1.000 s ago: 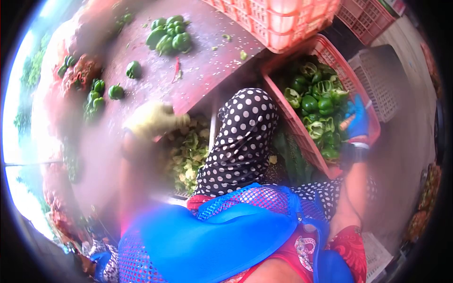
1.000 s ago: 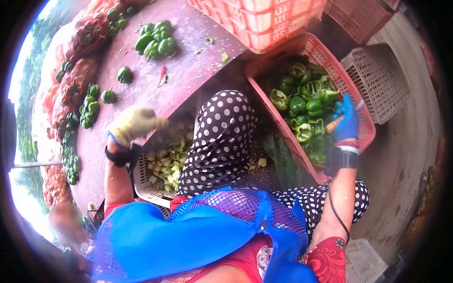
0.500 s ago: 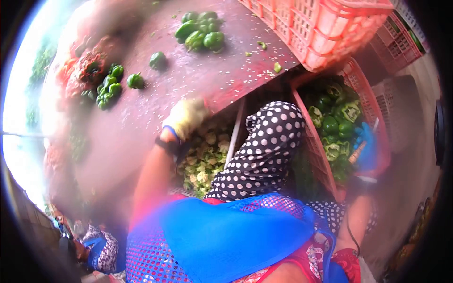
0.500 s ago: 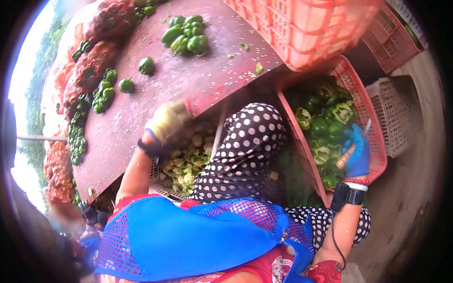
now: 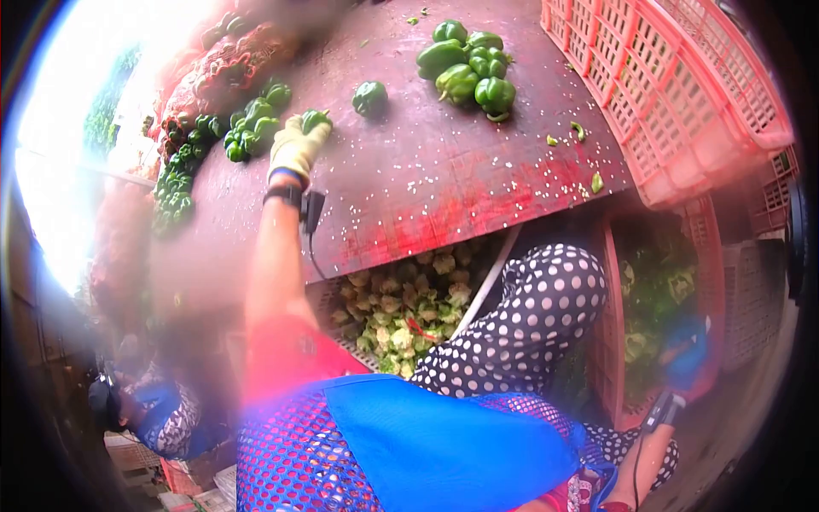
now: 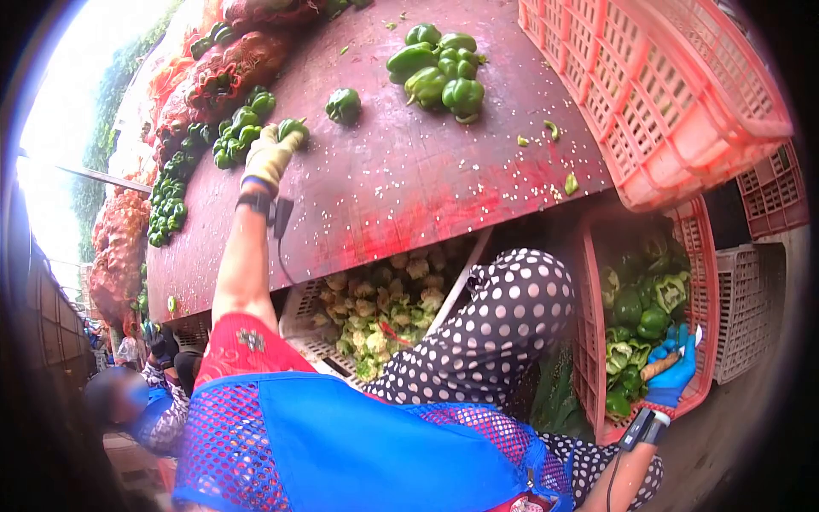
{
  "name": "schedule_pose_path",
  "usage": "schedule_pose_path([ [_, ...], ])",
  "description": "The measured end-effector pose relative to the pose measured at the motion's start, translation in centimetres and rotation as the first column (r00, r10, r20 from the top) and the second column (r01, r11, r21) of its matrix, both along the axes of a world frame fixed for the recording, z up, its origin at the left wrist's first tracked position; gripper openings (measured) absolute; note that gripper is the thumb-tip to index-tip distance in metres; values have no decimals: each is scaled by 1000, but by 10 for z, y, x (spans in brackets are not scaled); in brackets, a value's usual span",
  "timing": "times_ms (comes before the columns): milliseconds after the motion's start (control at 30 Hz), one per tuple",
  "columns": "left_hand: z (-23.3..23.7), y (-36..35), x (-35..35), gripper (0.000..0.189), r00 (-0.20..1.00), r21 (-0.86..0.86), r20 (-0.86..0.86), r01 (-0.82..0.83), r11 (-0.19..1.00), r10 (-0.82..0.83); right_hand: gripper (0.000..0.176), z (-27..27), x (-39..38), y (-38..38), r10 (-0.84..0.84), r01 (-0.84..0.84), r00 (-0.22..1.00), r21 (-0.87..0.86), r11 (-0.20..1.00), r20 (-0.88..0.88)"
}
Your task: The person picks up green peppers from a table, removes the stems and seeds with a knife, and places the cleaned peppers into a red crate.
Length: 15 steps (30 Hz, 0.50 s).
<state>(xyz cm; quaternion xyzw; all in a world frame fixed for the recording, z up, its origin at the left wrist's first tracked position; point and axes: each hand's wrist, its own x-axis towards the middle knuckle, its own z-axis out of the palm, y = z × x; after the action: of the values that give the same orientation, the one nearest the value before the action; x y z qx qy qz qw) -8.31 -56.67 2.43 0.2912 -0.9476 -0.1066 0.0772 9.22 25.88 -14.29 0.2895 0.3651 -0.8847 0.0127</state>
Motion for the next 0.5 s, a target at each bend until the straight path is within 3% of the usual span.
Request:
schedule_pose_path([
  [33, 2, -1, -19, 83, 993, 38, 18, -116, 993, 115, 38, -2, 4, 0, -51, 53, 996, -31, 998, 73],
  [67, 2, 2, -36, 84, 984, 280, -12, -167, 945, 177, 38, -5, 7, 1, -100, 110, 984, -61, 992, 146],
  [100, 6, 7, -50, 85, 969, 508, -26, -198, 839, 244, 39, -4, 7, -4, -124, 123, 974, 17, 992, 189],
  [133, -39, -38, -78, 84, 963, 688, -166, -41, 724, 211, 40, -4, 8, -8, -149, 130, 961, 95, 987, 233],
  [167, -45, -45, -87, 79, 994, 419, -110, 53, 906, -7, 42, -7, 6, -15, -153, 84, 957, 271, 959, 245],
  [200, -50, -50, -95, 76, 986, 85, -23, 165, 983, -163, 42, -10, 8, -19, -132, 56, 961, 293, 954, 245],
  [233, -31, -11, -109, 72, 996, 172, 20, 87, 981, -92, 43, -11, 7, -21, -113, 29, 962, 320, 947, 247],
  [333, 9, 54, -142, 70, 851, 290, 411, 218, 932, -327, 42, -15, -1, -28, -93, -13, 950, 336, 942, 298],
  [367, 16, 70, -148, 67, 817, 301, 471, 206, 931, -333, 42, -18, -1, -31, -92, -22, 945, 342, 939, 312],
  [433, 25, 100, -147, 64, 721, 208, 503, 434, 877, -476, 41, -15, 2, -41, -101, -25, 935, 349, 937, 340],
  [500, 13, 112, -146, 63, 652, 187, 509, 553, 812, -561, 41, -3, 0, -48, -79, -35, 938, 320, 947, 338],
])
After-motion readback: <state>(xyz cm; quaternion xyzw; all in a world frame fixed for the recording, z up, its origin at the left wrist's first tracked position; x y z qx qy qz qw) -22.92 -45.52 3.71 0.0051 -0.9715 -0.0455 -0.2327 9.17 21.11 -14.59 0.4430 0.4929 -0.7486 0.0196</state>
